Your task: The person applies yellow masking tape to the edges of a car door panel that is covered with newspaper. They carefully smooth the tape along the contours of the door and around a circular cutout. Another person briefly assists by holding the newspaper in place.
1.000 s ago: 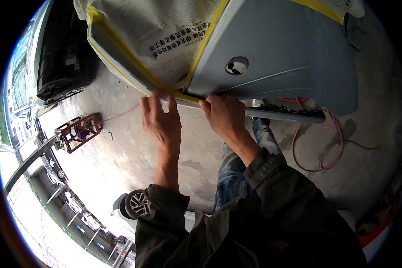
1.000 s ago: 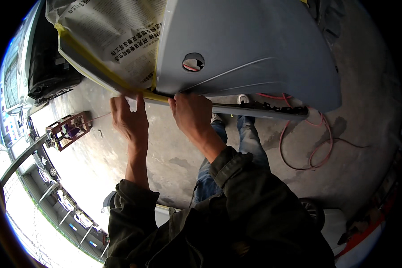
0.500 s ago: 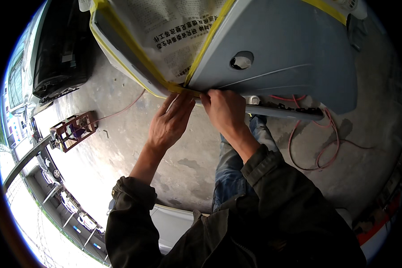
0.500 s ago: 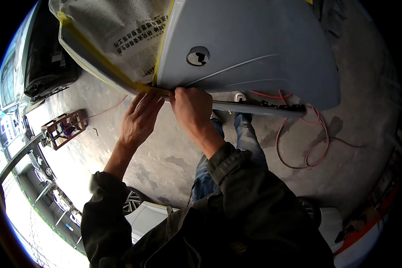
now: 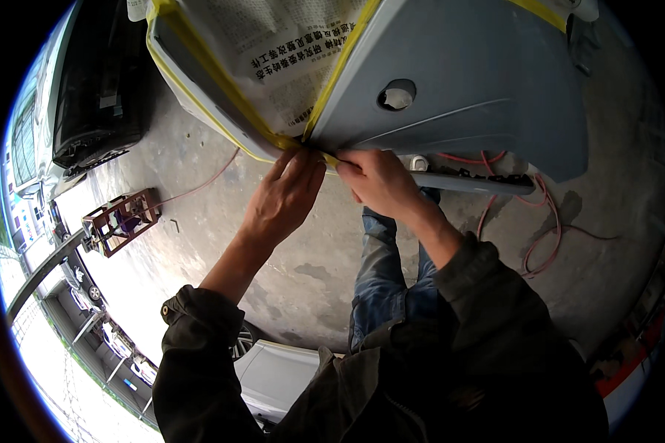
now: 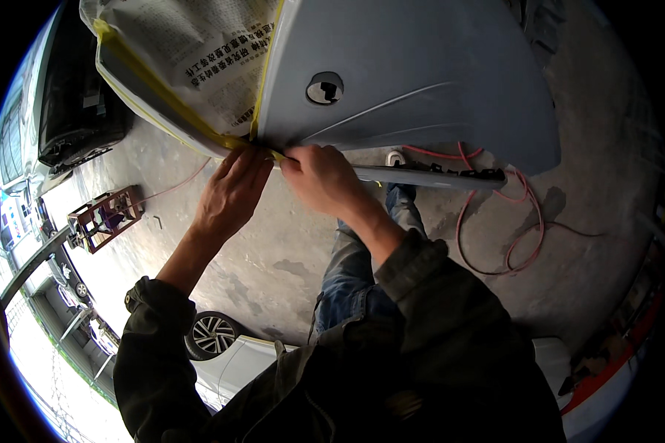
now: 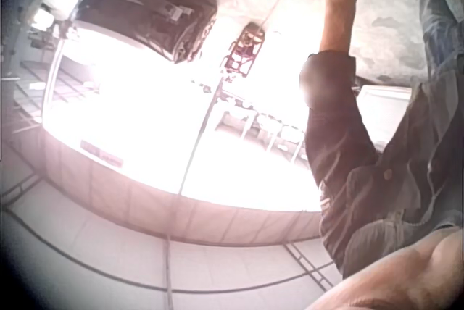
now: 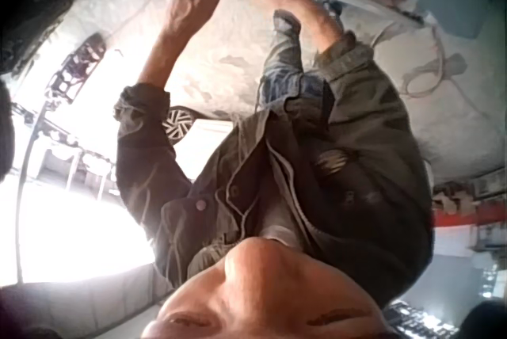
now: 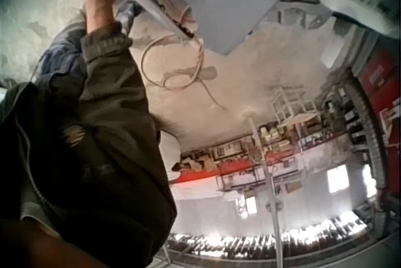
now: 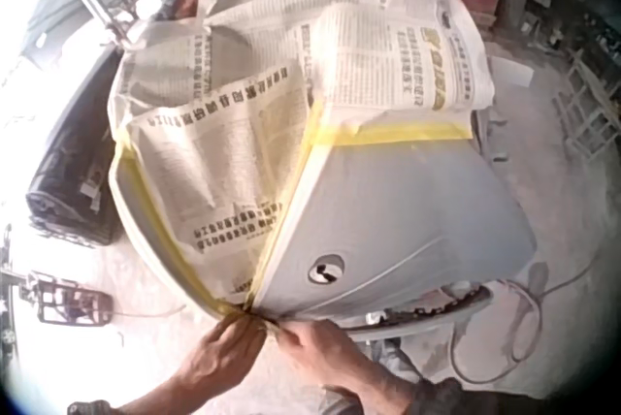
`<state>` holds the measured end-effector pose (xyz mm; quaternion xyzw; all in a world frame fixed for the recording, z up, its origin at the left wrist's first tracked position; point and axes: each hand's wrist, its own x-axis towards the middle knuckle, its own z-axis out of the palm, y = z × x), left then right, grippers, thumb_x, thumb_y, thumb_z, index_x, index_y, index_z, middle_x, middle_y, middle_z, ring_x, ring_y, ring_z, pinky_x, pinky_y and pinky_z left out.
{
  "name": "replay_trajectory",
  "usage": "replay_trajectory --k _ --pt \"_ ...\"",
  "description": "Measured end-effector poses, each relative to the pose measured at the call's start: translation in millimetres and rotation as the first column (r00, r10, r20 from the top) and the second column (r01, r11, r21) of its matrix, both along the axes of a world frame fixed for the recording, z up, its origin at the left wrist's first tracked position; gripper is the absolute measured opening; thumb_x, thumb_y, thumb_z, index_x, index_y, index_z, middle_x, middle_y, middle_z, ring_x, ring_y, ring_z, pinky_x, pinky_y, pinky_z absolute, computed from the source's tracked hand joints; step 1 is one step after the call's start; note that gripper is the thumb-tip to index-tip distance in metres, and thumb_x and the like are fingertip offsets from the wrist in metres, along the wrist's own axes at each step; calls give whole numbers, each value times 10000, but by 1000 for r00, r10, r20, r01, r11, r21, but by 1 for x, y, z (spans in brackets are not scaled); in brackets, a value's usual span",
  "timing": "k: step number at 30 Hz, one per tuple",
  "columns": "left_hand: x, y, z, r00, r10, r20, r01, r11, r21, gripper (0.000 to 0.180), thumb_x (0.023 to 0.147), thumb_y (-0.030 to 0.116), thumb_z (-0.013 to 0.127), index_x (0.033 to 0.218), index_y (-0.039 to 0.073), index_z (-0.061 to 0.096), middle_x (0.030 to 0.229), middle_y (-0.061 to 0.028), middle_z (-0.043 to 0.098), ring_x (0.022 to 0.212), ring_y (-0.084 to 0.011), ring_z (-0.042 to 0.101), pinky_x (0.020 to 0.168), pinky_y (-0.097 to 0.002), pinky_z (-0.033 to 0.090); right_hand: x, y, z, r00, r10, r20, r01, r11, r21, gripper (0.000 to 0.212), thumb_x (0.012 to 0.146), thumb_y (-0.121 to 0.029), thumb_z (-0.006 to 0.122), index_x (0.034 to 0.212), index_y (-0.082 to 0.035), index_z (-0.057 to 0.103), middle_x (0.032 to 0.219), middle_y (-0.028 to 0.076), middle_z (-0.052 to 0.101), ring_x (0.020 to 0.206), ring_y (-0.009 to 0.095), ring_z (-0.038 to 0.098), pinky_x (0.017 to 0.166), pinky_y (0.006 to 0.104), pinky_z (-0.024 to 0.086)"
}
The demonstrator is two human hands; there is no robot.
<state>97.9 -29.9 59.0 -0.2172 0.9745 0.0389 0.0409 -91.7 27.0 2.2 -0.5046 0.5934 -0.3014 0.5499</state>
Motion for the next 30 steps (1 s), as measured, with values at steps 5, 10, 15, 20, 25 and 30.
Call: replay_trajectory --k 5,10,15,20,25,30 --pt "6 3 -4 1000 21 -9 -21 1000 20 319 836 12 622 1151 -27 660 1274 -134 640 1238 -291 568 1095 -400 467 -27 12 10 873 -6 -488 -79 985 -153 181 915 -201 620 837 -55 693 725 176 688 711 390 685 658 483 549" --pt "14 5 -4 997 66 34 -69 992 108 421 817 -32 626 1236 12 626 1383 -103 582 1312 -280 523 1135 -406 430 -19 10 8 829 -149 -539 30 975 -222 219 898 -232 678 765 -59 689 643 155 661 618 358 677 568 449 543" --pt "16 2 -5 999 37 29 -41 986 160 484 796 -58 629 1270 39 611 1414 -98 558 1380 -279 463 1166 -416 394 -17 13 6 800 -182 -572 58 972 -228 251 880 -239 698 701 -62 686 613 158 651 591 350 676 549 430 540" --pt "15 6 -6 997 15 81 -24 994 106 466 810 -23 633 1272 35 609 1418 -93 557 1351 -277 482 1170 -426 383 -8 10 3 753 -103 -650 -34 980 -195 285 877 -238 686 648 -69 686 587 154 648 554 339 674 524 429 538" --pt "7 10 -7 992 -16 125 15 1000 6 401 838 18 626 1239 22 630 1406 -104 570 1331 -269 494 1178 -436 364 9 19 -18 737 -144 -660 32 983 -178 275 888 -293 691 709 -84 698 581 135 641 560 342 669 509 437 512" --pt "7 10 -8 995 -45 90 45 999 2 376 859 29 616 1234 11 627 1396 -116 579 1314 -272 514 1178 -433 364 9 33 -19 769 -256 -586 153 963 -220 255 884 -274 701 712 -86 698 592 133 649 565 335 670 514 433 513"
